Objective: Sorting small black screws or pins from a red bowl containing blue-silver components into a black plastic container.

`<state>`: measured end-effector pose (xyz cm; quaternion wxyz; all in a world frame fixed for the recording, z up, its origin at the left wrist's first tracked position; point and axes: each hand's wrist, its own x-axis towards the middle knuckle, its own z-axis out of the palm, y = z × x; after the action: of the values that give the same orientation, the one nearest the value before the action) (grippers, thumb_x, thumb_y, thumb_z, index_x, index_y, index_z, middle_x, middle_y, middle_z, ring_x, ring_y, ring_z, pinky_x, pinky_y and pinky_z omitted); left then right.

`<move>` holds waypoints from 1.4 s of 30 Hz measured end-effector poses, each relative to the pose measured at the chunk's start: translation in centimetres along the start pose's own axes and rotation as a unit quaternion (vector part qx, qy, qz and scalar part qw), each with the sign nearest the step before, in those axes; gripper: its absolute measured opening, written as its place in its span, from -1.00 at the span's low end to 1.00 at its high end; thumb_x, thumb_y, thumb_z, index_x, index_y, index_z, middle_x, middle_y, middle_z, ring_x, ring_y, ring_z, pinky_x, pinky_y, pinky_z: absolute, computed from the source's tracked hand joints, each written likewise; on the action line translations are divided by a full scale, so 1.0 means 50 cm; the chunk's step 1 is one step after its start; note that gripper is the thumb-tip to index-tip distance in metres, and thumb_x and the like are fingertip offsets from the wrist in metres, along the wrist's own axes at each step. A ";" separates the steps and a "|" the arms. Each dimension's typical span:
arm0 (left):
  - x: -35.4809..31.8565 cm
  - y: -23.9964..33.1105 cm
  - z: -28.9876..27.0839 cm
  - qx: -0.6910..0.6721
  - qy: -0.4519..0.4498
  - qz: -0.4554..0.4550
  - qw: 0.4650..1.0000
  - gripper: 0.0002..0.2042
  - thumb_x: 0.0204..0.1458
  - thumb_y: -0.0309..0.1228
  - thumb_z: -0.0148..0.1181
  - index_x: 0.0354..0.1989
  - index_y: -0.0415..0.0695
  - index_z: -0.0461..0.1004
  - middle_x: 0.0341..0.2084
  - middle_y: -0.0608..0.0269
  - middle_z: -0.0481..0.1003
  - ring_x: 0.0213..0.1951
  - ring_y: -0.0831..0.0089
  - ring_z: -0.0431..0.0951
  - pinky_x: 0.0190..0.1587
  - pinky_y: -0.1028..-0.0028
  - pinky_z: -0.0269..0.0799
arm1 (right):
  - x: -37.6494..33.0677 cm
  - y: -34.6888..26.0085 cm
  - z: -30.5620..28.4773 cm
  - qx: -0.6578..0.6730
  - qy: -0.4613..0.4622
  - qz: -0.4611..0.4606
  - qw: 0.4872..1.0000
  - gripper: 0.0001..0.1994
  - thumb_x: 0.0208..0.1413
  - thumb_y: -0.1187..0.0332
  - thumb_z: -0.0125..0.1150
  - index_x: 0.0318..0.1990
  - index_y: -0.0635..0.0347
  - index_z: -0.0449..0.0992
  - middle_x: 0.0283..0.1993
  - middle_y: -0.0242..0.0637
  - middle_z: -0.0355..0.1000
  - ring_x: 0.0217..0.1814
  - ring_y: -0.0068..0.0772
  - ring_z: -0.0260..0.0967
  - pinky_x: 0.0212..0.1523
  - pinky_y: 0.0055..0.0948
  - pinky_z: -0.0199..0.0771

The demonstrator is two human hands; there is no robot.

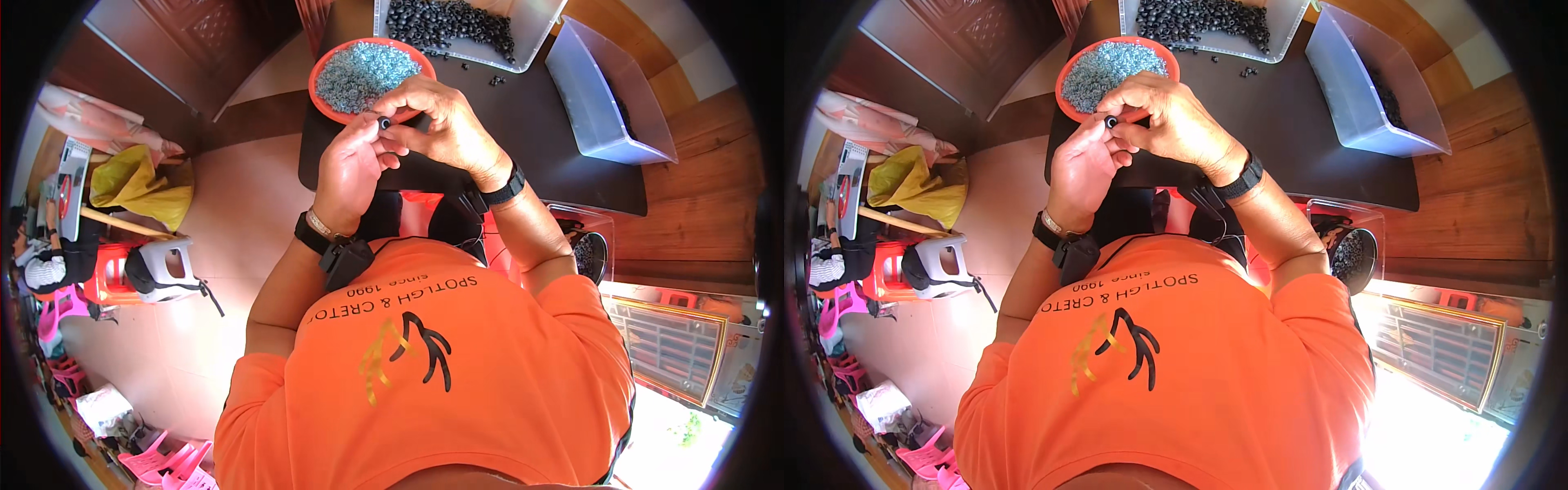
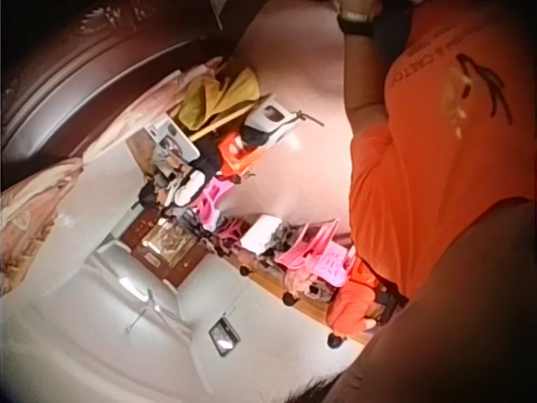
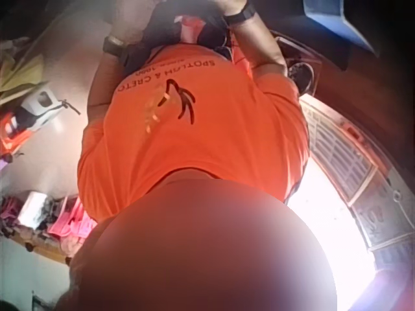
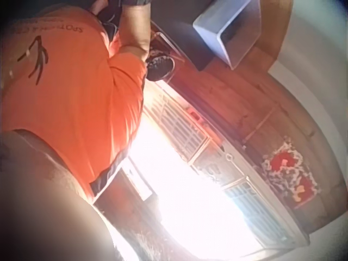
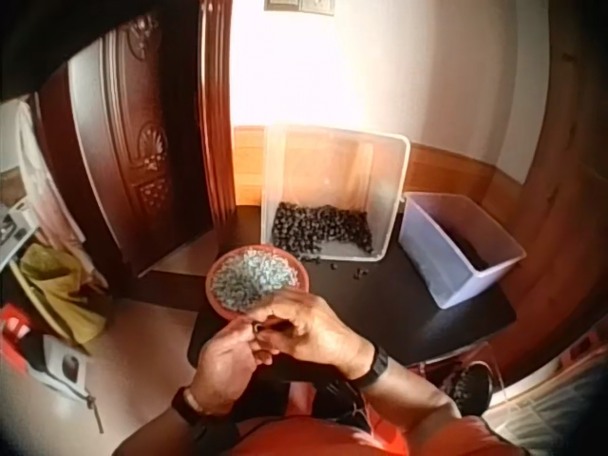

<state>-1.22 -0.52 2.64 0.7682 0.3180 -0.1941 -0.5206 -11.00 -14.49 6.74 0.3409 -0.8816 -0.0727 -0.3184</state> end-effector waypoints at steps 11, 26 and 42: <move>0.000 -0.002 -0.026 0.002 -0.040 0.024 0.999 -0.77 0.19 -0.32 -0.08 -0.09 -0.17 0.36 -0.26 0.25 0.46 -0.24 0.40 0.46 -0.23 0.46 0.32 | -0.012 0.003 0.022 0.013 0.030 0.016 0.999 -0.72 -0.19 0.55 0.39 -0.24 0.16 0.55 -0.23 -0.32 0.52 -0.14 -0.33 0.45 -0.10 -0.39 0.48; -0.005 -0.008 -0.035 -0.015 -0.075 0.047 0.996 -0.72 0.18 -0.34 -0.06 -0.02 -0.24 0.36 -0.14 0.17 0.43 -0.22 0.38 0.47 -0.20 0.46 0.34 | -0.019 -0.006 0.024 0.050 0.036 0.025 0.998 -0.74 -0.19 0.55 0.40 -0.26 0.19 0.54 -0.23 -0.32 0.51 -0.15 -0.35 0.45 -0.12 -0.41 0.48; -0.035 0.003 -0.070 0.065 -0.016 0.045 0.997 -0.75 0.17 -0.30 -0.04 -0.18 -0.25 0.42 -0.32 0.23 0.47 -0.28 0.44 0.47 -0.24 0.49 0.31 | 0.015 0.001 0.006 -0.005 -0.053 0.038 0.998 -0.88 -0.08 0.52 0.32 -0.34 0.25 0.55 -0.35 -0.29 0.50 -0.27 -0.33 0.48 -0.24 -0.42 0.47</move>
<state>0.39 2.14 0.28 0.7656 0.3500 -0.2536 -0.4765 -10.24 -14.42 7.01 0.3443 -0.9008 -0.0556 -0.2585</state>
